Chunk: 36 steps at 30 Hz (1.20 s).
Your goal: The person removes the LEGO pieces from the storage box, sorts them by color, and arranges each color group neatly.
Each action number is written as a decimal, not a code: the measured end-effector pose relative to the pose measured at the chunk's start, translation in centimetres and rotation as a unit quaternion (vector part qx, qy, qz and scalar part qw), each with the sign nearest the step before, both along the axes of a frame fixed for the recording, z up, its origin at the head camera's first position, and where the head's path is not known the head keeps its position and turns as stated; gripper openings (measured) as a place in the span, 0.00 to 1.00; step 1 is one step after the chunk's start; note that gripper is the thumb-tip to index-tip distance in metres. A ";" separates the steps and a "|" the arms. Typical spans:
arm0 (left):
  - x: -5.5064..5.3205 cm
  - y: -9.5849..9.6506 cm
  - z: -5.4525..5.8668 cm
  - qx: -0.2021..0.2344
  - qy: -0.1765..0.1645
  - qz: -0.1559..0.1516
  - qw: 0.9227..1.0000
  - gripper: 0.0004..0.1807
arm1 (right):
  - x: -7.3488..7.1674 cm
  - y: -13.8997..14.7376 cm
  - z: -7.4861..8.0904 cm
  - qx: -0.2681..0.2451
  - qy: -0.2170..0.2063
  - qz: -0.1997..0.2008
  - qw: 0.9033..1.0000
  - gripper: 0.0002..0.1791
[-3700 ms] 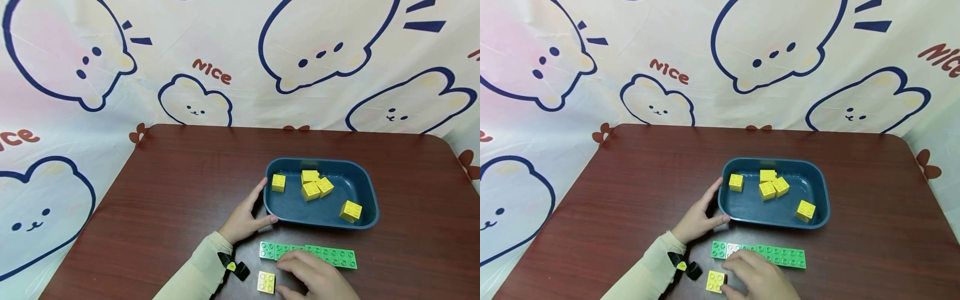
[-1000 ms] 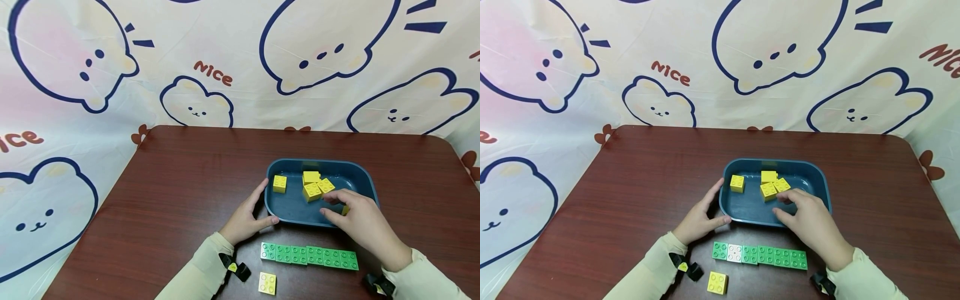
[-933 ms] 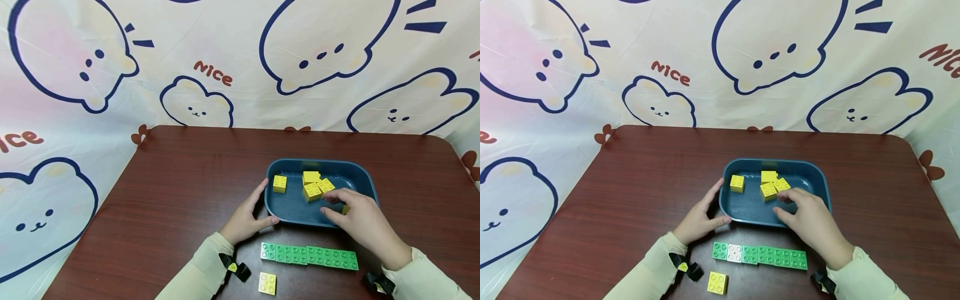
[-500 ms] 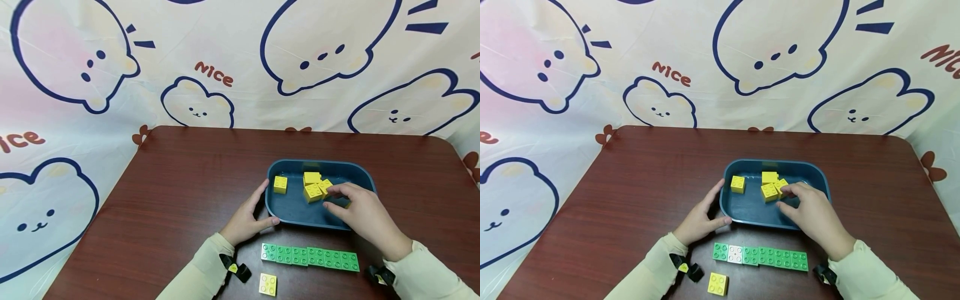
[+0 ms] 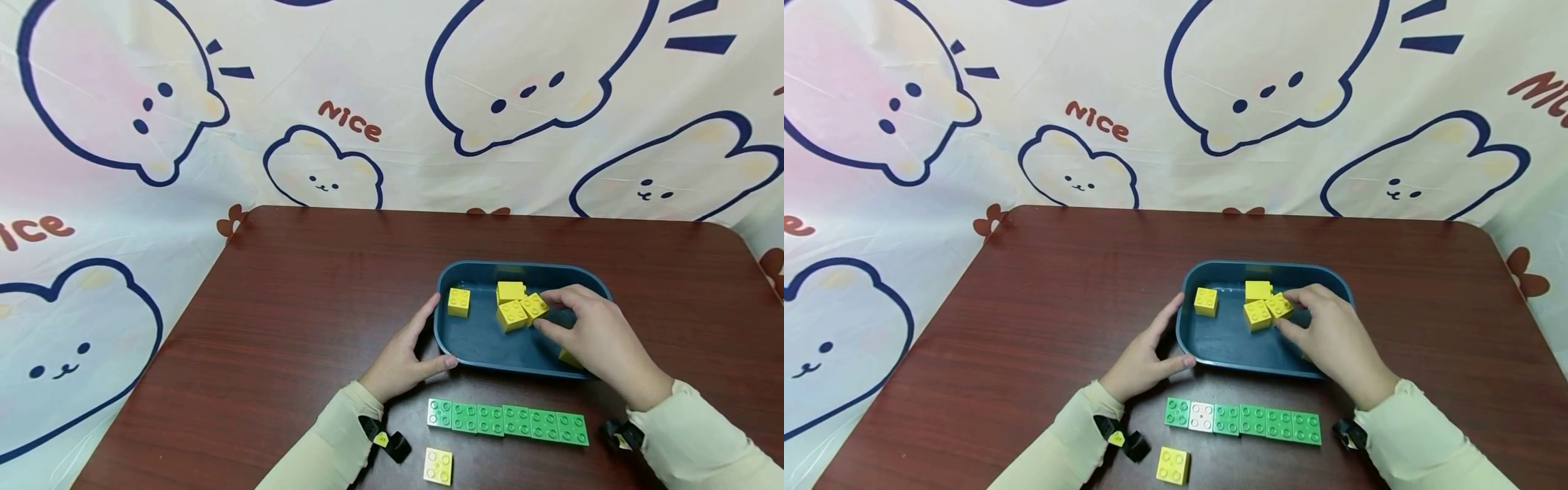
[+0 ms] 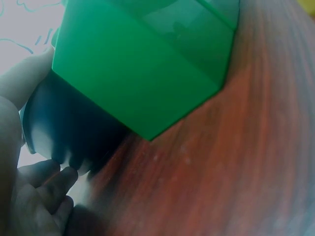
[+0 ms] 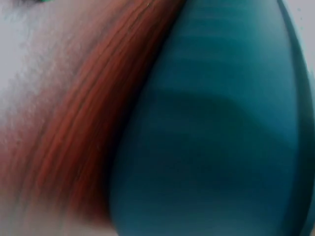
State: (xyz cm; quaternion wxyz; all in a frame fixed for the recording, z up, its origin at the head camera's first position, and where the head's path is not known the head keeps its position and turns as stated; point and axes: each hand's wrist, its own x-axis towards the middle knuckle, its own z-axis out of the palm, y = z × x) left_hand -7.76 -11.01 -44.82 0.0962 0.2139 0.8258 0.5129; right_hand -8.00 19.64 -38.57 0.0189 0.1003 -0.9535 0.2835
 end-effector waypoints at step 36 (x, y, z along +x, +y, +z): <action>0.0 0.1 0.2 0.003 -0.005 0.005 1.000 0.54 | -0.8 -0.6 0.0 0.057 -0.007 0.023 0.998 0.26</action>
